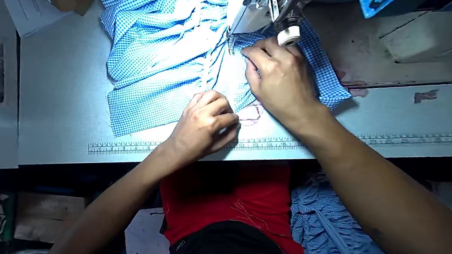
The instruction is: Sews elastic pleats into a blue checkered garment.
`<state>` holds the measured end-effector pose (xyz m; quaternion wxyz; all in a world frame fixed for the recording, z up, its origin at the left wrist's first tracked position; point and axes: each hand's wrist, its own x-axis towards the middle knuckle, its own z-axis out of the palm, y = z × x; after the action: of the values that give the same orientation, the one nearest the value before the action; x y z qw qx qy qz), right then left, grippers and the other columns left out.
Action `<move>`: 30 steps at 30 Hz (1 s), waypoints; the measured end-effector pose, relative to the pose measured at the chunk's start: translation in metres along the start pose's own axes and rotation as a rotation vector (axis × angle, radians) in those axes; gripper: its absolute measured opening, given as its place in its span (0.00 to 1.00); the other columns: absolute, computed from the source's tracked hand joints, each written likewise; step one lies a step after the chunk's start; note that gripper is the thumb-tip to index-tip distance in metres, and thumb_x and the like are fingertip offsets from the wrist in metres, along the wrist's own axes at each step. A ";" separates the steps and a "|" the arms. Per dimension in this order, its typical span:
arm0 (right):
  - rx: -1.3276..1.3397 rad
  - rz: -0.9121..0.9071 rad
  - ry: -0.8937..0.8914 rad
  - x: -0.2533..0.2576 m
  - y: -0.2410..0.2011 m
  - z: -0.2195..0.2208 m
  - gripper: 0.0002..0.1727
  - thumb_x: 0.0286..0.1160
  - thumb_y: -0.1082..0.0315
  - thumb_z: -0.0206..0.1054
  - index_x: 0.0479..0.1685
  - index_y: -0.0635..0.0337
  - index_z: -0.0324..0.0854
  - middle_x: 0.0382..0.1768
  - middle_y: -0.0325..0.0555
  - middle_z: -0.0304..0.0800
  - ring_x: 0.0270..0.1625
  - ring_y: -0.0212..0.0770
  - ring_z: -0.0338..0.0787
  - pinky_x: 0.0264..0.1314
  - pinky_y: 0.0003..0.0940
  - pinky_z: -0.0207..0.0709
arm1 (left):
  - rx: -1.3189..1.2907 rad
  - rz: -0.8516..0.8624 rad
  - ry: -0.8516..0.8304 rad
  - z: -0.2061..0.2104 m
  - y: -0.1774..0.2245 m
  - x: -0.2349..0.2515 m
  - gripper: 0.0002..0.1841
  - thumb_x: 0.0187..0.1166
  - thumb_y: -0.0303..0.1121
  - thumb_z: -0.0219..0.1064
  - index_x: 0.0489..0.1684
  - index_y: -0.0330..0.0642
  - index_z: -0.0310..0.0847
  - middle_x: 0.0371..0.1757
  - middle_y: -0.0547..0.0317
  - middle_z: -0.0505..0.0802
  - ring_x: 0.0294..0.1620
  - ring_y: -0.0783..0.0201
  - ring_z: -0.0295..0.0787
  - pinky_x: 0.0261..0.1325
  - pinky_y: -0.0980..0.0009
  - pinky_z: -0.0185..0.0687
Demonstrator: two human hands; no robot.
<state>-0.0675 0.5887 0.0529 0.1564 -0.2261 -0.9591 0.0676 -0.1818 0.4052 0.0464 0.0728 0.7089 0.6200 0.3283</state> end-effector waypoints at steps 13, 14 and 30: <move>-0.037 0.103 0.112 0.024 0.009 0.005 0.17 0.88 0.63 0.55 0.52 0.63 0.89 0.55 0.64 0.91 0.62 0.65 0.89 0.63 0.56 0.82 | 0.019 -0.057 0.045 -0.008 -0.042 0.043 0.09 0.78 0.38 0.71 0.38 0.48 0.98 0.41 0.57 0.91 0.53 0.57 0.83 0.59 0.62 0.76; -0.041 0.106 0.112 0.026 0.010 0.005 0.17 0.88 0.63 0.56 0.51 0.63 0.89 0.56 0.64 0.91 0.63 0.64 0.89 0.64 0.56 0.81 | 0.019 -0.052 0.058 -0.008 -0.047 0.046 0.09 0.78 0.38 0.71 0.37 0.48 0.98 0.40 0.57 0.91 0.52 0.58 0.83 0.58 0.63 0.75; -0.029 0.104 0.155 0.027 0.017 -0.002 0.19 0.88 0.58 0.56 0.55 0.64 0.88 0.61 0.60 0.90 0.71 0.60 0.85 0.73 0.54 0.76 | 0.131 0.154 -0.047 -0.031 -0.098 0.062 0.16 0.83 0.39 0.60 0.53 0.45 0.95 0.52 0.52 0.93 0.59 0.54 0.86 0.64 0.62 0.79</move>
<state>-0.0825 0.6158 0.0586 0.2231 -0.2823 -0.9320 0.0440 -0.2793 0.4745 0.0434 0.0153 0.7653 0.5819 0.2748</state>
